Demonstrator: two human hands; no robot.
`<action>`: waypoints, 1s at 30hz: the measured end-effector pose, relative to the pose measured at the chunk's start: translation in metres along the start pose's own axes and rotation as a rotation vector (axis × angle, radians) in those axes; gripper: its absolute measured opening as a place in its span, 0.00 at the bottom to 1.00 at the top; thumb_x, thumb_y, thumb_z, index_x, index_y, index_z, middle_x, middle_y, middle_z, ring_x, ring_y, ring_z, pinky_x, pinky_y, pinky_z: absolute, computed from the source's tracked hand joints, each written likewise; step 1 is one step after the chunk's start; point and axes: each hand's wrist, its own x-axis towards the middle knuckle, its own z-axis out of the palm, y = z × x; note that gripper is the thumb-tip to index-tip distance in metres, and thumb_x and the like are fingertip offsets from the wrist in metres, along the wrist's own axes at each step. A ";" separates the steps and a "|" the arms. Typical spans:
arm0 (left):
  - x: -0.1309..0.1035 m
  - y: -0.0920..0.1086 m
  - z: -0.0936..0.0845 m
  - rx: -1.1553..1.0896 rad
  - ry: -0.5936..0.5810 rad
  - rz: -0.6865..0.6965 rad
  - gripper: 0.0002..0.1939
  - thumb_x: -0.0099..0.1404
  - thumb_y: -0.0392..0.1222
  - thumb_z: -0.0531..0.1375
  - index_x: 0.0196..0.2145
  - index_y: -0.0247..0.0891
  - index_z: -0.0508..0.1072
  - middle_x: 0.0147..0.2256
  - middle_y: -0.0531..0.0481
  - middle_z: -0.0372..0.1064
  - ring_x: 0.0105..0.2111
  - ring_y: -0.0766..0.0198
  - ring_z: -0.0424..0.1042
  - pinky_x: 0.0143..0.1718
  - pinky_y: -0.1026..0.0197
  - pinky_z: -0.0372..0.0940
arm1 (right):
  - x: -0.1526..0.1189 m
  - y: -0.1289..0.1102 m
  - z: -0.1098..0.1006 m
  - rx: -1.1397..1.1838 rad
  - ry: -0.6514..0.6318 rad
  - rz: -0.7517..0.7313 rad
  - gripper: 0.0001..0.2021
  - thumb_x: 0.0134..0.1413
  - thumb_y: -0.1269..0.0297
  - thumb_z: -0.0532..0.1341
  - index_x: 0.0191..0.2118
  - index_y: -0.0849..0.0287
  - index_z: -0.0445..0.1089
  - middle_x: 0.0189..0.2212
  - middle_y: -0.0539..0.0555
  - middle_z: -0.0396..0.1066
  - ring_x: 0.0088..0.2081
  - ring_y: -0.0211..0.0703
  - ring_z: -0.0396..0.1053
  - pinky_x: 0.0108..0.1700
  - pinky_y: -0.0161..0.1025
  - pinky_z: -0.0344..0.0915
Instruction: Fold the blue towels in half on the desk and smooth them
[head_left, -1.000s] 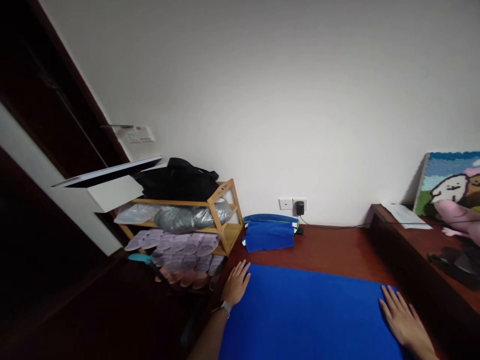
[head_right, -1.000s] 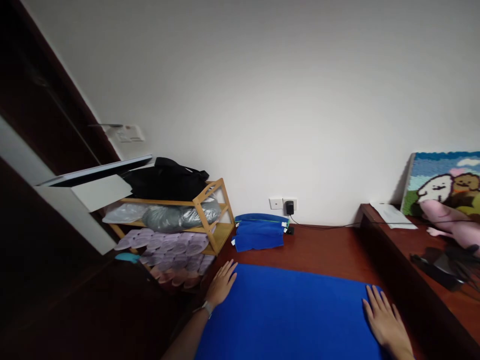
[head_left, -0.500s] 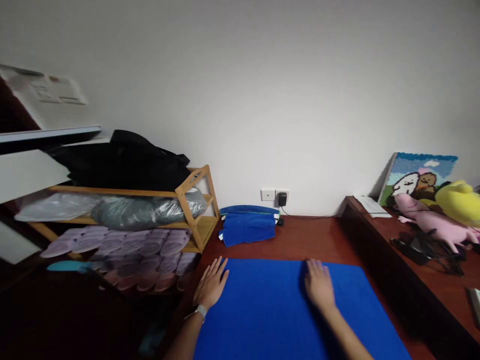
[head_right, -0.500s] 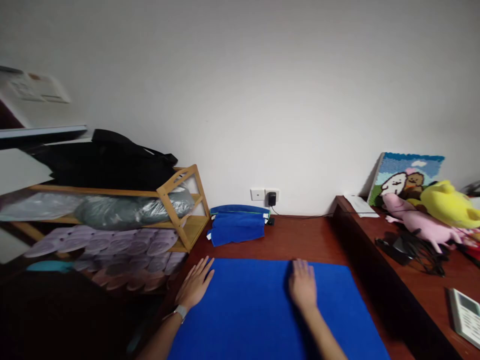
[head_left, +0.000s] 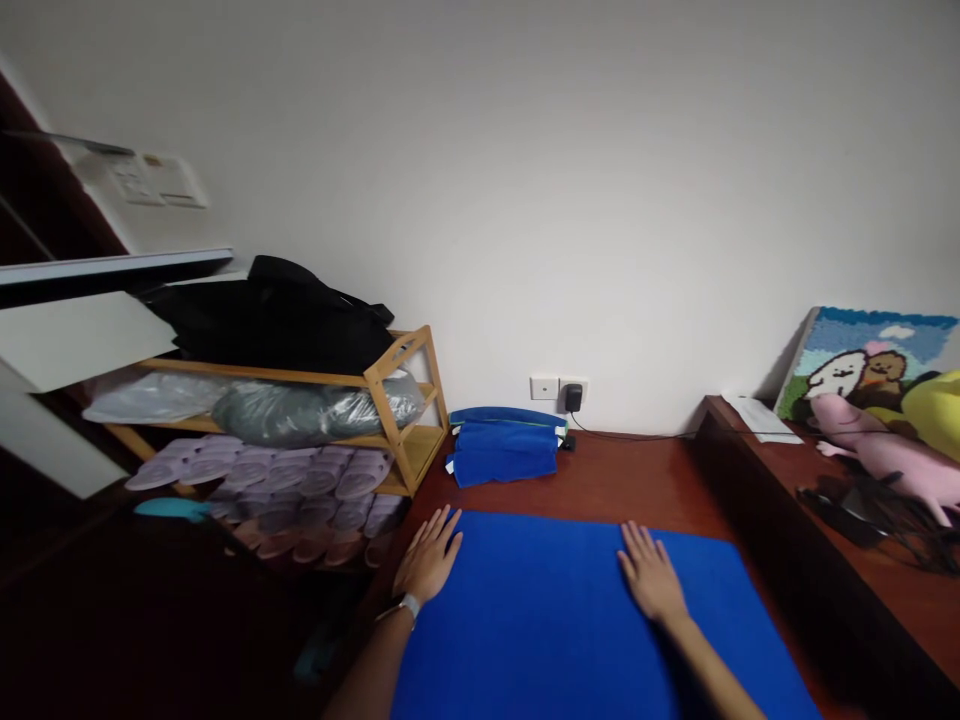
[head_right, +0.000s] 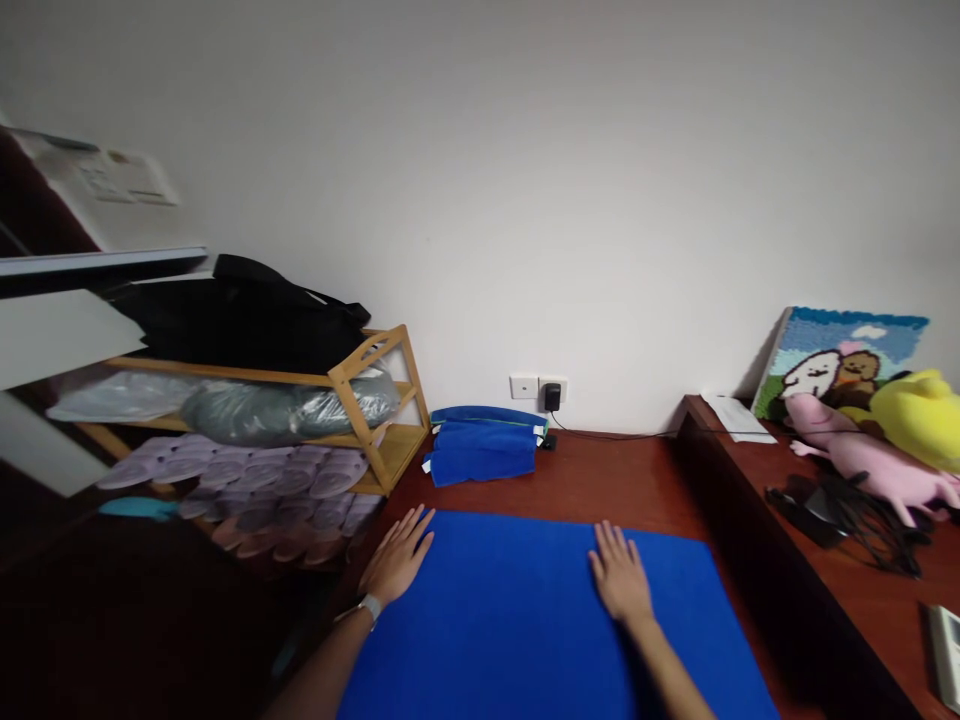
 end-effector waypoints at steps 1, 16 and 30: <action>0.000 0.000 0.000 -0.002 0.004 -0.001 0.28 0.77 0.55 0.45 0.69 0.46 0.60 0.71 0.48 0.53 0.71 0.55 0.52 0.70 0.46 0.50 | -0.004 0.040 -0.003 -0.026 0.017 0.071 0.36 0.67 0.46 0.39 0.74 0.58 0.44 0.74 0.53 0.45 0.74 0.50 0.39 0.73 0.54 0.38; -0.002 0.004 -0.006 0.019 0.002 -0.002 0.27 0.77 0.53 0.45 0.69 0.47 0.61 0.70 0.48 0.56 0.70 0.57 0.53 0.70 0.47 0.50 | -0.017 0.197 0.009 -0.038 0.204 0.372 0.43 0.61 0.44 0.32 0.74 0.65 0.46 0.74 0.60 0.47 0.73 0.55 0.45 0.72 0.58 0.41; -0.007 0.008 -0.009 0.003 0.004 -0.002 0.28 0.77 0.54 0.45 0.69 0.47 0.60 0.71 0.48 0.54 0.71 0.57 0.52 0.70 0.48 0.49 | 0.000 -0.093 -0.010 -0.020 0.088 -0.184 0.35 0.69 0.49 0.36 0.73 0.64 0.46 0.74 0.55 0.45 0.75 0.49 0.39 0.74 0.51 0.35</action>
